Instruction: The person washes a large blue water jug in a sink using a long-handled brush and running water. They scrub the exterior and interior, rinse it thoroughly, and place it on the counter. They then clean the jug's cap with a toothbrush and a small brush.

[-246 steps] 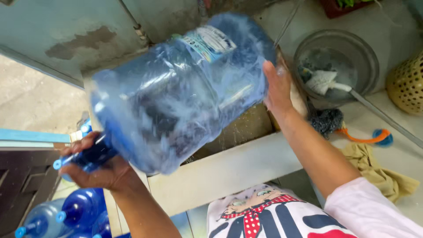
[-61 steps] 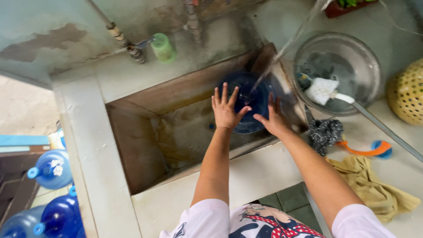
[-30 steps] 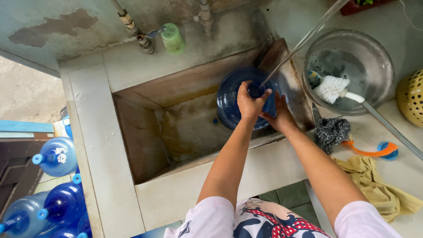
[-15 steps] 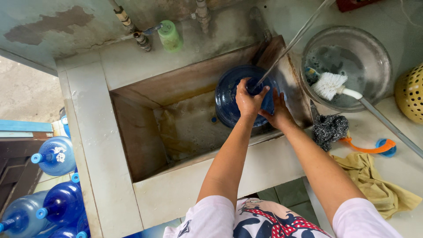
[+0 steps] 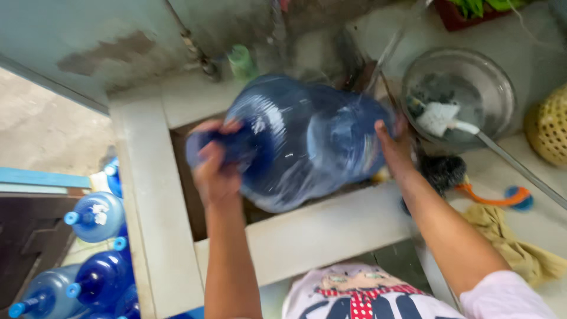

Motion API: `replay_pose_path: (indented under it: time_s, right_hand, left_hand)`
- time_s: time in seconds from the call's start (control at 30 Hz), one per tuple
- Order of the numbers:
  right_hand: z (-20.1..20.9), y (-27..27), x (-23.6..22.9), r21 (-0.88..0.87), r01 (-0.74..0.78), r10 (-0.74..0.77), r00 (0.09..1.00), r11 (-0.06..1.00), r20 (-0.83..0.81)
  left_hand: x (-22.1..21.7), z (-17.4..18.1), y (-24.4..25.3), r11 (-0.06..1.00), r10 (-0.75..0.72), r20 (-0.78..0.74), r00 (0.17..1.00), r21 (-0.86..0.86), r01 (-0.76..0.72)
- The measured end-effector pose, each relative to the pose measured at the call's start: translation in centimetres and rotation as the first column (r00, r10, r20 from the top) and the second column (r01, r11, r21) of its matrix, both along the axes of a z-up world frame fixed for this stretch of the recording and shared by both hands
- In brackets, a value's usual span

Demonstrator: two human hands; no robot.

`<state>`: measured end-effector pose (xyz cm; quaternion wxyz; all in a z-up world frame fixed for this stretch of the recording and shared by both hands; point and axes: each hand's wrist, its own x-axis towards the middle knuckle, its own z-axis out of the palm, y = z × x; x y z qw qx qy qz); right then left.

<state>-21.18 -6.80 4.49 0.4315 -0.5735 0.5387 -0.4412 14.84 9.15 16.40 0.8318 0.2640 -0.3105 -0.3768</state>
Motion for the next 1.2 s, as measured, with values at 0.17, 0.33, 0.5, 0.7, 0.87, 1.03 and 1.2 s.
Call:
replay_pose_path:
  time_s: [0.17, 0.33, 0.5, 0.7, 0.87, 1.03, 1.2]
  right_hand:
    - [5.8, 1.1, 6.4, 0.463, -0.087, 0.043, 0.994, 0.882, 0.104]
    - [11.3, 3.4, 8.6, -0.131, -0.174, 0.207, 0.931, 0.976, 0.302]
    - [12.4, 3.4, 9.8, -0.330, 0.045, -0.083, 0.991, 0.943, -0.101]
    - [6.8, 1.7, 7.1, -0.221, -0.071, 0.084, 0.995, 0.973, 0.054]
    - [0.8, 2.3, 5.8, 0.299, 0.190, -0.087, 0.942, 0.935, -0.325]
    - [5.2, 0.5, 6.1, -0.264, 0.038, -0.146, 0.903, 0.964, -0.403]
    - [18.7, 5.1, 8.9, -0.660, -0.313, 0.046, 0.920, 0.683, -0.389]
  left_hand:
    - [5.8, 0.2, 5.7, 0.947, 0.322, -0.354, 0.878, 0.141, -0.290]
    - [8.0, 1.9, 13.0, 0.907, 0.383, -0.138, 0.913, -0.128, -0.400]
    - [7.2, 1.2, 11.1, 0.840, 0.543, -0.114, 0.832, 0.098, -0.534]
    - [7.6, 2.5, 11.4, 0.897, 0.332, -0.257, 0.908, -0.210, -0.388]
    - [6.0, -2.0, 9.5, 0.835, 0.516, -0.086, 0.852, 0.273, -0.478]
    - [7.3, -9.5, 7.0, 0.953, 0.287, -0.532, 0.797, 0.073, -0.294]
    - [6.4, -13.2, 5.5, 0.767, 0.566, -0.560, 0.606, 0.626, -0.138]
